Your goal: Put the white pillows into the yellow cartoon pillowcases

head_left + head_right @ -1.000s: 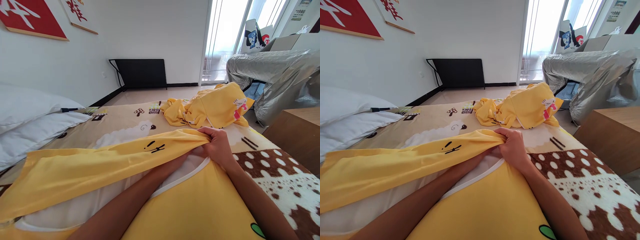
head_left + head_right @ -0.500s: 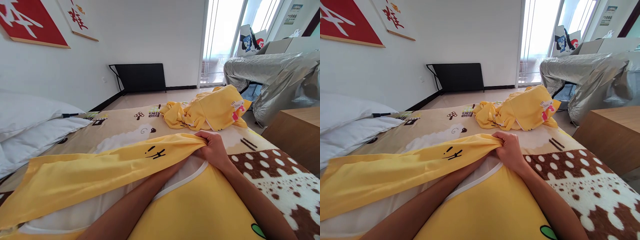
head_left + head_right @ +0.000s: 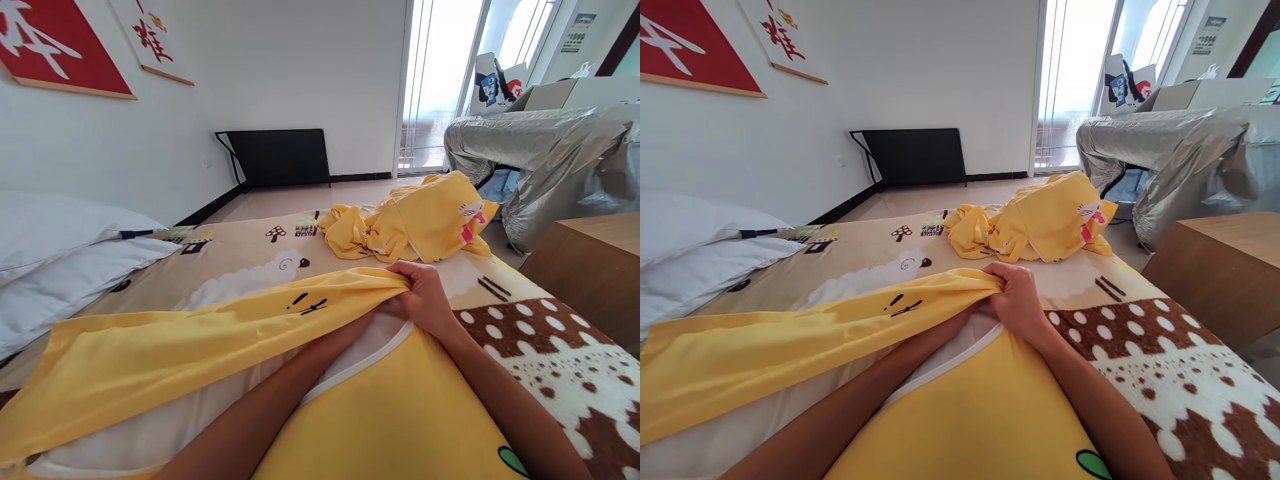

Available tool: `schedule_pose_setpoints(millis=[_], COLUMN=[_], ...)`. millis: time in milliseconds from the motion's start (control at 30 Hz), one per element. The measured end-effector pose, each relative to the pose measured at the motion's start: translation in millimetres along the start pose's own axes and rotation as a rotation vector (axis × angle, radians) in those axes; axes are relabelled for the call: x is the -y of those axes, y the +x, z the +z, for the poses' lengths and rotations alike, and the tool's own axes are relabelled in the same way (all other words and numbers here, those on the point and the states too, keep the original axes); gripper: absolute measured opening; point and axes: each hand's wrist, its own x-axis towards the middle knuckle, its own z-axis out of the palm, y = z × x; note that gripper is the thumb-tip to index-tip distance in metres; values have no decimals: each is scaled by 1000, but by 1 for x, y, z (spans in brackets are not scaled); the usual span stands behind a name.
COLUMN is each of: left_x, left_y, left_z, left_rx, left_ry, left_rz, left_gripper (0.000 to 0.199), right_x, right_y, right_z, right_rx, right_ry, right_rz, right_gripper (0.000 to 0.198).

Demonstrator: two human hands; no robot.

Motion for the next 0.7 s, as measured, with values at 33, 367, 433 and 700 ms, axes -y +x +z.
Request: schedule_pose_setpoints(millis=[33, 367, 433, 700], left_x=[3, 21, 17, -8], left_y=[1, 12, 12, 11], left_z=[1, 9, 9, 7], left_rx=[4, -27, -20, -4], left_ry=[4, 56, 72, 91], left_rz=[-3, -13, 6, 67], left_gripper=[43, 37, 34, 25], right_x=[0, 1, 1, 1], right_y=[0, 2, 2, 3], right_z=[1, 4, 4, 2], right_rx=[2, 37, 46, 85], right_ry=[5, 99, 130, 214], right_rz=[-1, -1, 8, 61], right_gripper=[25, 26, 24, 21])
